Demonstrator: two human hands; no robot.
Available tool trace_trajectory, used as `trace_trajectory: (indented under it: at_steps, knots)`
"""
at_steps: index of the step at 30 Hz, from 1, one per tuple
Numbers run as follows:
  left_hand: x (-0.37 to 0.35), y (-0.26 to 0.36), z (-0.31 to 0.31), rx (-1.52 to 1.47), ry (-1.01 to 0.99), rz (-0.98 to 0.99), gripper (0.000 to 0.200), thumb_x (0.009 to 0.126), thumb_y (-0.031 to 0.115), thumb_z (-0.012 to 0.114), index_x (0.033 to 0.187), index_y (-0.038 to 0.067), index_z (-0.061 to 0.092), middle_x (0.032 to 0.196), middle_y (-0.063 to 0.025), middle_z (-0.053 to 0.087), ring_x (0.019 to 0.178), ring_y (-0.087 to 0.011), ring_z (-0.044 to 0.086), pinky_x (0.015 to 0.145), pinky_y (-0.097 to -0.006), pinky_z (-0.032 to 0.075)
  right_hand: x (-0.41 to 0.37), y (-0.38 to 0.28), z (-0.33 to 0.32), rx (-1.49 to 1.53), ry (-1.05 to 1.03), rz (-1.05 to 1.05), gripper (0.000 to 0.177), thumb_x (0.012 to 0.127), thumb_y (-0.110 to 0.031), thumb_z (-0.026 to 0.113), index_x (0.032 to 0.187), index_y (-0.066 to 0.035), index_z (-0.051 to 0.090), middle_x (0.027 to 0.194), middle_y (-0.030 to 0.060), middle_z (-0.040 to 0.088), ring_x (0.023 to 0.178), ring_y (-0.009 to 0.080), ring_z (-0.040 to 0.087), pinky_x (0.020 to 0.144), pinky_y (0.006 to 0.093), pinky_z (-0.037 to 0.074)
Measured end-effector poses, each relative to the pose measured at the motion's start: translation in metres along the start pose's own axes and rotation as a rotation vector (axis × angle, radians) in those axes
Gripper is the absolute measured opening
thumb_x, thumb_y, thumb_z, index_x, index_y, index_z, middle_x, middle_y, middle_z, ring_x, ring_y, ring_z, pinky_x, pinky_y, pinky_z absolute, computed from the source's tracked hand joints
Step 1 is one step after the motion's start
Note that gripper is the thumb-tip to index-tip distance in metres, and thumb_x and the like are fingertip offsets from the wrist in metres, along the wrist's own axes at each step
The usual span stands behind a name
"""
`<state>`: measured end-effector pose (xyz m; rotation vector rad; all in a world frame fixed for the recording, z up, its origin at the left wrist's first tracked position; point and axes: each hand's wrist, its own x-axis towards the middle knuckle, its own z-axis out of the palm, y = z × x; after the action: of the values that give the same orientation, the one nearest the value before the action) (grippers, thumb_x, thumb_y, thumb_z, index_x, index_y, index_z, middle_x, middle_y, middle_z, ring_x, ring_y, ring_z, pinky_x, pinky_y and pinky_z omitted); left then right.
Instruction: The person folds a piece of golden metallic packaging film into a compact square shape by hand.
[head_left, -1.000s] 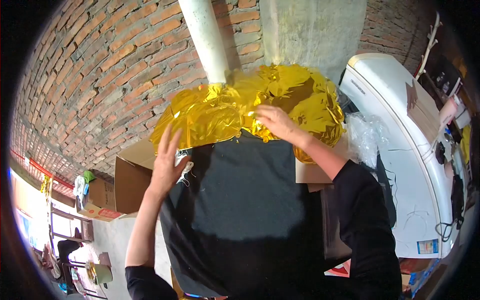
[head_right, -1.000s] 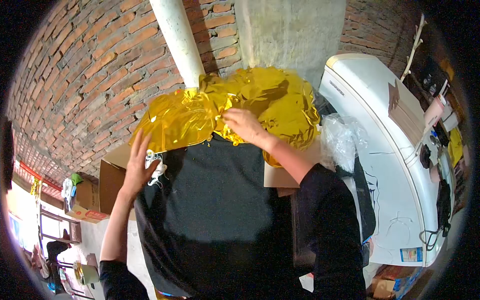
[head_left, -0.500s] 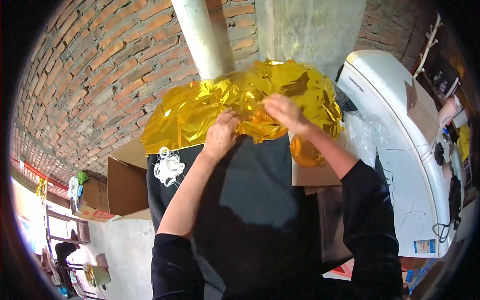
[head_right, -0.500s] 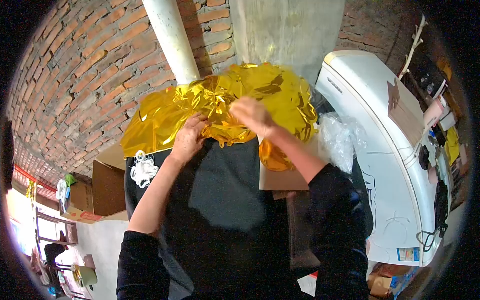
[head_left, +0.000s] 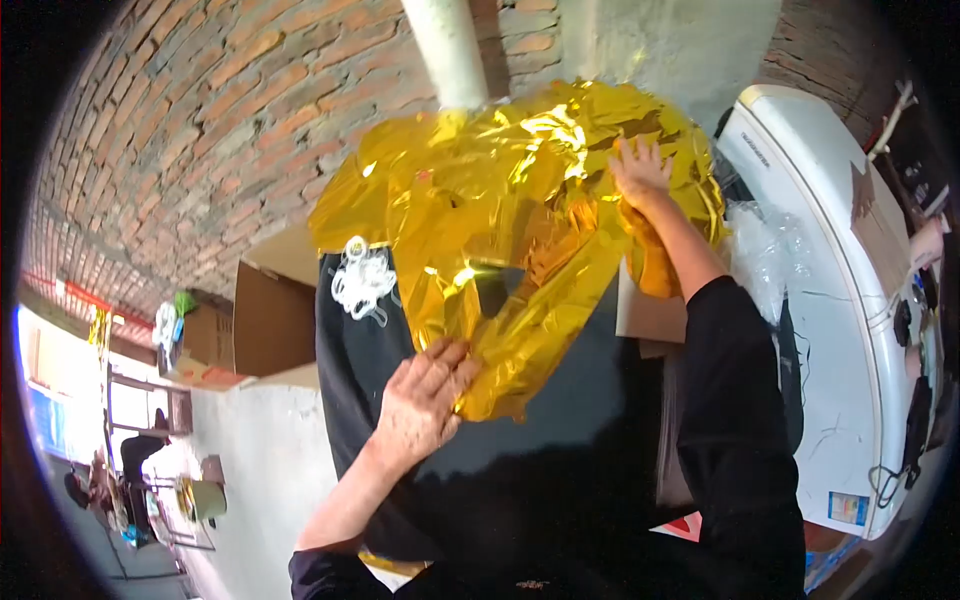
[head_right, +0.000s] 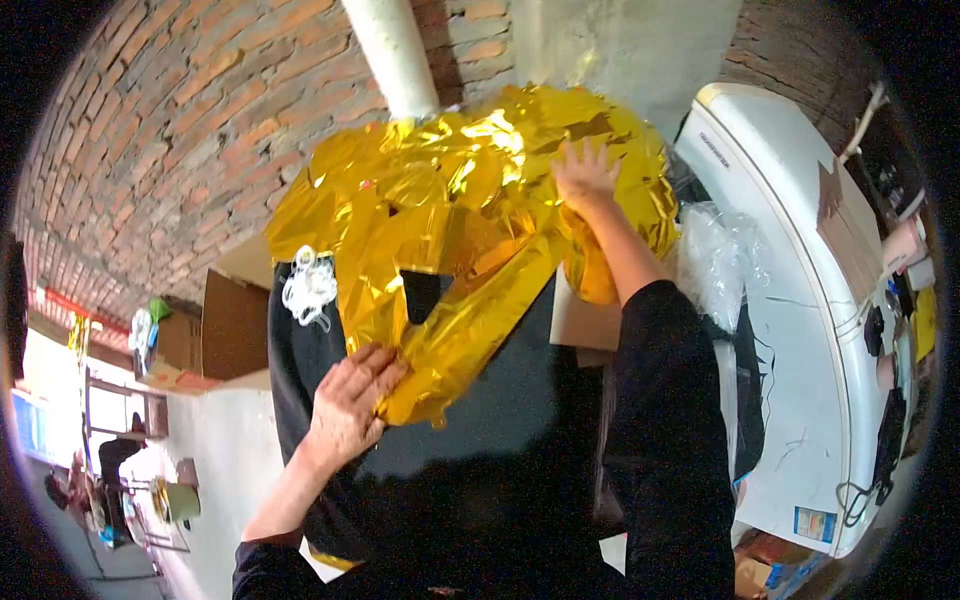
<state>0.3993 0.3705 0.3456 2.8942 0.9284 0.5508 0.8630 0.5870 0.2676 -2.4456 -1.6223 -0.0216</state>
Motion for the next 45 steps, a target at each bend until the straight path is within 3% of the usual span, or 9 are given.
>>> trace_trajectory:
  at_steps: [3,10,14,15,19,24,32,41,45]
  knots:
    - [-0.054,0.035,-0.002,0.011,-0.118,-0.078,0.064,0.079,0.02,0.069,0.143,0.009,0.066,0.143,-0.0134,0.064,0.132,-0.0337,0.061,0.106,-0.0457,0.053,-0.021,-0.015,-0.021,-0.145,0.069,-0.066,0.065,0.108,-0.052,0.046,0.164,-0.019,0.038,0.174,0.0158,0.027,0.162,0.0413,0.019,0.128,0.0677,0.012]
    - [-0.125,0.091,0.007,-0.025,-0.177,-0.186,0.067,0.08,0.026,0.073,0.145,0.012,0.064,0.144,-0.0131,0.062,0.124,-0.035,0.059,0.103,-0.0439,0.053,-0.087,-0.054,-0.047,0.052,0.386,-0.555,0.059,0.107,-0.047,0.051,0.152,-0.008,0.054,0.165,0.0195,0.042,0.159,0.0385,0.026,0.127,0.0634,0.02]
    - [-0.136,0.111,-0.013,-0.071,-0.271,-0.254,0.083,0.084,0.053,0.08,0.154,0.016,0.056,0.156,-0.0157,0.052,0.13,-0.0365,0.053,0.111,-0.0502,0.046,-0.187,-0.07,-0.066,0.046,0.351,-0.754,0.054,0.103,-0.039,0.065,0.147,-0.009,0.059,0.162,0.0157,0.046,0.158,0.0345,0.03,0.125,0.0605,0.026]
    - [-0.141,0.11,-0.014,-0.083,-0.348,-0.235,0.097,0.083,0.07,0.076,0.16,0.017,0.049,0.164,-0.0183,0.043,0.142,-0.042,0.046,0.118,-0.0573,0.038,-0.209,-0.068,-0.062,0.093,0.379,-0.835,0.053,0.1,-0.036,0.069,0.145,-0.008,0.061,0.16,0.0144,0.047,0.157,0.0342,0.033,0.123,0.0605,0.029]
    - [-0.13,0.101,-0.026,-0.136,-0.22,-0.192,0.103,0.084,0.078,0.07,0.163,0.017,0.044,0.168,-0.0227,0.035,0.157,-0.0491,0.028,0.124,-0.0665,0.026,-0.296,-0.065,-0.057,0.159,0.29,-0.969,0.056,0.096,-0.03,0.075,0.147,-0.01,0.061,0.161,0.016,0.046,0.153,0.0371,0.037,0.119,0.0631,0.031]
    - [-0.074,0.051,0.022,0.02,0.113,-0.241,0.082,0.095,0.064,0.066,0.16,0.017,0.047,0.169,-0.022,0.034,0.156,-0.0485,0.029,0.123,-0.0671,0.025,-0.351,-0.076,-0.036,0.141,0.078,-0.949,0.064,0.102,-0.043,0.064,0.158,-0.015,0.049,0.166,0.0169,0.039,0.155,0.0406,0.032,0.122,0.0672,0.023]
    - [-0.073,0.019,0.091,0.242,0.117,-0.44,0.075,0.102,0.067,0.052,0.161,0.021,0.047,0.168,-0.0208,0.035,0.156,-0.0512,0.025,0.121,-0.0729,0.02,-0.364,-0.076,-0.025,0.107,-0.077,-0.978,0.07,0.102,-0.048,0.063,0.163,-0.019,0.044,0.171,0.0146,0.034,0.16,0.038,0.024,0.126,0.0671,0.014]
    - [-0.082,0.042,0.069,0.222,0.06,-0.56,0.08,0.1,0.069,0.054,0.162,0.02,0.045,0.167,-0.021,0.036,0.155,-0.0498,0.028,0.12,-0.0704,0.023,-0.373,-0.076,-0.037,0.19,-0.088,-1.044,0.072,0.099,-0.046,0.066,0.162,-0.015,0.046,0.168,0.015,0.039,0.159,0.0371,0.029,0.126,0.0665,0.016]
    - [-0.055,0.015,0.034,0.234,0.197,-0.547,0.08,0.097,0.065,0.061,0.159,0.017,0.047,0.164,-0.0198,0.042,0.149,-0.0406,0.04,0.114,-0.0634,0.033,-0.369,-0.068,-0.042,0.222,-0.115,-1.058,0.072,0.099,-0.044,0.066,0.161,-0.012,0.047,0.167,0.0158,0.041,0.158,0.0378,0.031,0.126,0.0665,0.017]
